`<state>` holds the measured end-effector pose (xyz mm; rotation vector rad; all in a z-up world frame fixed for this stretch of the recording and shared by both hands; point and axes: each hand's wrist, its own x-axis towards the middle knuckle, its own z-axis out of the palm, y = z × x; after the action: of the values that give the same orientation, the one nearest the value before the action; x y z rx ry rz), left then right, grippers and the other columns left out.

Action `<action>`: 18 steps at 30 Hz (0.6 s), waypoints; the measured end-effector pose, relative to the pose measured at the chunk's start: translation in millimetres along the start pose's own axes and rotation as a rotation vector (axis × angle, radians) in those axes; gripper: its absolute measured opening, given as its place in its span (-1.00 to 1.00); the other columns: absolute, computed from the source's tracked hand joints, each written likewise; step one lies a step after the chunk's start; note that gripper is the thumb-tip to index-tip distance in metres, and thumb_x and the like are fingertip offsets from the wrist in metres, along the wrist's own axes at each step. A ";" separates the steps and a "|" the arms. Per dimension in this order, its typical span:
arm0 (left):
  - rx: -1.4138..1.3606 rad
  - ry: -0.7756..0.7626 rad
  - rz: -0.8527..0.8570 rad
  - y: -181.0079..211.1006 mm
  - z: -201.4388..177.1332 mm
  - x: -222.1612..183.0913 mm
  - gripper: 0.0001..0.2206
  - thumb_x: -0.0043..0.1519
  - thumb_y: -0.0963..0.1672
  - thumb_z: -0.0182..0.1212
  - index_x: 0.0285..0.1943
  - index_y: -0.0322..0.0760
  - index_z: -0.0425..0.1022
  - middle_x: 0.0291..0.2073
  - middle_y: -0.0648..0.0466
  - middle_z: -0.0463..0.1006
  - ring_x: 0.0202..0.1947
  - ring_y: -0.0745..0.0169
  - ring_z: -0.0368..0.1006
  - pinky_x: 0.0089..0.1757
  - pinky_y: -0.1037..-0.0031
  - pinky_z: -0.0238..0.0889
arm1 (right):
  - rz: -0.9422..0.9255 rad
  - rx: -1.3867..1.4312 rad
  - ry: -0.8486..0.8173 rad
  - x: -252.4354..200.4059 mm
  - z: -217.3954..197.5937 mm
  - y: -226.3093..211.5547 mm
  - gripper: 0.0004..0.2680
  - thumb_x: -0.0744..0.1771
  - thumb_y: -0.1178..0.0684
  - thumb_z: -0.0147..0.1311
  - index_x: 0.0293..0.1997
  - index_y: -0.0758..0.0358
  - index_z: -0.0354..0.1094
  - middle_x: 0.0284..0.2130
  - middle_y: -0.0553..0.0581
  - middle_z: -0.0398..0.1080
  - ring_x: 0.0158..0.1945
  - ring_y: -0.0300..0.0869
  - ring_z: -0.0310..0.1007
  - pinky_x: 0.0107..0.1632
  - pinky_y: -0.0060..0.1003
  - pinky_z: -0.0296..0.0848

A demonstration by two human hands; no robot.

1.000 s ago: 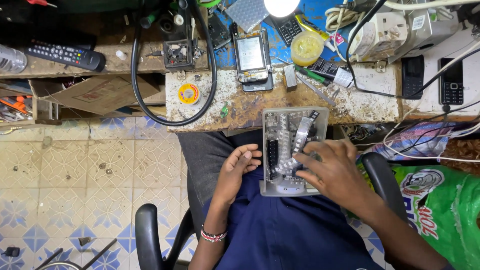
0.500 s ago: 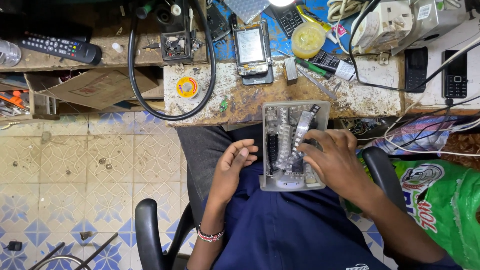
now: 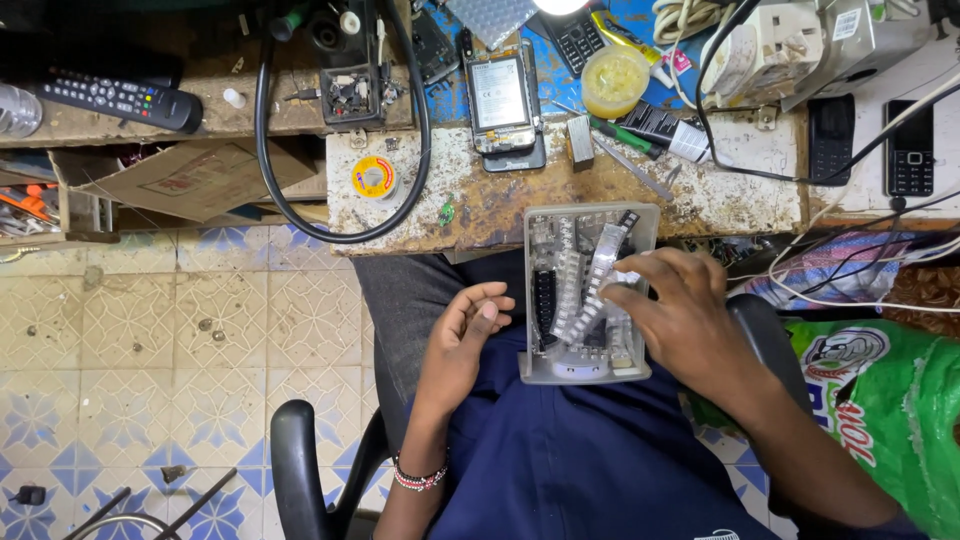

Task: Selecting and inspecting small screws and electronic components from a plastic organizer tray.

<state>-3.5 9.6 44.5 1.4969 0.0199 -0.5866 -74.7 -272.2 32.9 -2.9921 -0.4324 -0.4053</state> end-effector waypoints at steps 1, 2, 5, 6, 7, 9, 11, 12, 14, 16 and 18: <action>0.001 -0.001 0.004 -1.1 0.4 1.5 -0.66 0.41 -0.09 0.03 0.28 -0.38 0.49 -0.04 -0.15 0.65 -0.06 0.19 0.53 0.06 0.36 0.42 | 0.000 -0.002 0.003 1.2 2.1 -1.3 -0.82 0.33 0.05 0.17 0.02 -0.17 0.44 0.17 -0.10 0.28 0.27 -0.07 0.12 0.27 -0.01 0.04; -0.003 -0.008 0.002 -2.9 0.9 1.4 -0.66 0.41 -0.09 0.04 0.28 -0.37 0.49 -0.04 -0.14 0.65 -0.07 0.20 0.53 0.05 0.37 0.42 | -0.011 0.005 0.019 1.6 4.1 -3.1 -0.81 0.33 0.05 0.17 0.03 -0.17 0.44 0.17 -0.10 0.27 0.26 -0.08 0.13 0.26 -0.02 0.06; -0.001 -0.013 0.000 -4.2 -0.3 0.0 -0.66 0.40 -0.09 0.05 0.27 -0.36 0.50 -0.05 -0.14 0.65 -0.07 0.20 0.53 0.05 0.37 0.42 | 0.021 0.029 0.065 2.3 5.9 6.6 -0.82 0.35 0.04 0.17 0.04 -0.20 0.46 0.12 -0.12 0.29 0.24 -0.10 0.16 0.24 -0.05 0.10; 0.000 -0.010 -0.002 -3.8 -0.3 -0.3 -0.65 0.40 -0.08 0.06 0.27 -0.37 0.50 -0.04 -0.15 0.66 -0.07 0.19 0.54 0.05 0.36 0.42 | 0.061 0.045 0.093 2.5 5.1 13.3 -0.83 0.36 0.02 0.18 0.05 -0.22 0.48 0.08 -0.13 0.31 0.22 -0.11 0.19 0.23 -0.06 0.11; 0.001 -0.013 -0.001 -5.2 -2.0 1.4 -0.65 0.40 -0.08 0.06 0.27 -0.37 0.50 -0.04 -0.15 0.66 -0.07 0.19 0.54 0.05 0.36 0.42 | 0.064 0.043 0.094 3.0 2.0 16.8 -0.83 0.36 0.02 0.18 0.05 -0.22 0.48 0.08 -0.13 0.31 0.22 -0.11 0.19 0.23 -0.06 0.11; 0.000 0.001 0.002 -8.7 -5.0 3.6 -0.65 0.40 -0.07 0.05 0.27 -0.38 0.50 -0.05 -0.16 0.65 -0.07 0.17 0.54 0.05 0.34 0.42 | 0.131 0.019 0.155 2.9 -4.4 23.2 -0.82 0.37 -0.06 0.24 0.09 -0.12 0.50 0.01 -0.08 0.32 0.20 -0.05 0.24 0.23 -0.10 0.16; 0.006 -0.003 -0.008 -9.9 -3.9 5.0 -0.65 0.40 -0.08 0.05 0.27 -0.38 0.50 -0.05 -0.17 0.65 -0.07 0.16 0.55 0.05 0.34 0.43 | 0.165 0.019 0.140 0.6 0.2 21.7 -0.80 0.37 -0.11 0.23 0.11 -0.14 0.50 -0.04 -0.08 0.30 0.17 -0.05 0.24 0.23 -0.08 0.18; 0.009 0.001 -0.020 -10.3 -3.1 5.9 -0.65 0.40 -0.08 0.04 0.27 -0.37 0.50 -0.05 -0.17 0.65 -0.08 0.15 0.56 0.05 0.34 0.43 | 0.193 0.023 0.124 0.0 2.5 21.6 -0.78 0.36 -0.16 0.22 0.12 -0.15 0.50 -0.09 -0.07 0.28 0.14 -0.04 0.24 0.22 -0.07 0.19; 0.009 -0.014 -0.022 -11.1 0.5 6.2 -0.65 0.40 -0.08 0.06 0.27 -0.37 0.50 -0.05 -0.16 0.66 -0.08 0.15 0.56 0.05 0.34 0.44 | 0.208 -0.013 0.103 5.2 9.0 16.2 -0.71 0.33 -0.23 0.23 0.17 -0.19 0.47 -0.11 -0.08 0.25 0.11 -0.05 0.22 0.20 -0.04 0.18; 0.007 -0.034 -0.024 -17.4 2.9 6.1 -0.66 0.40 -0.08 0.07 0.27 -0.36 0.51 -0.05 -0.15 0.66 -0.08 0.16 0.56 0.05 0.34 0.45 | 0.226 -0.055 0.081 10.7 15.0 8.1 -0.64 0.31 -0.29 0.23 0.23 -0.23 0.45 -0.12 -0.09 0.23 0.08 -0.05 0.21 0.17 -0.01 0.17; 0.019 -0.059 -0.041 -27.4 7.1 12.4 -0.61 0.39 -0.04 0.08 0.27 -0.40 0.49 0.00 -0.32 0.64 0.00 -0.10 0.59 0.11 0.12 0.43 | 0.273 -0.123 0.077 17.5 19.0 2.2 -0.43 0.18 -0.38 0.30 0.28 -0.03 0.41 -0.14 0.05 0.24 0.03 0.07 0.26 0.14 0.14 0.20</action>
<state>-5.5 -0.4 15.4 1.4999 -0.0008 -0.6649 -53.2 -267.2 19.3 -3.0780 0.0099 -0.5353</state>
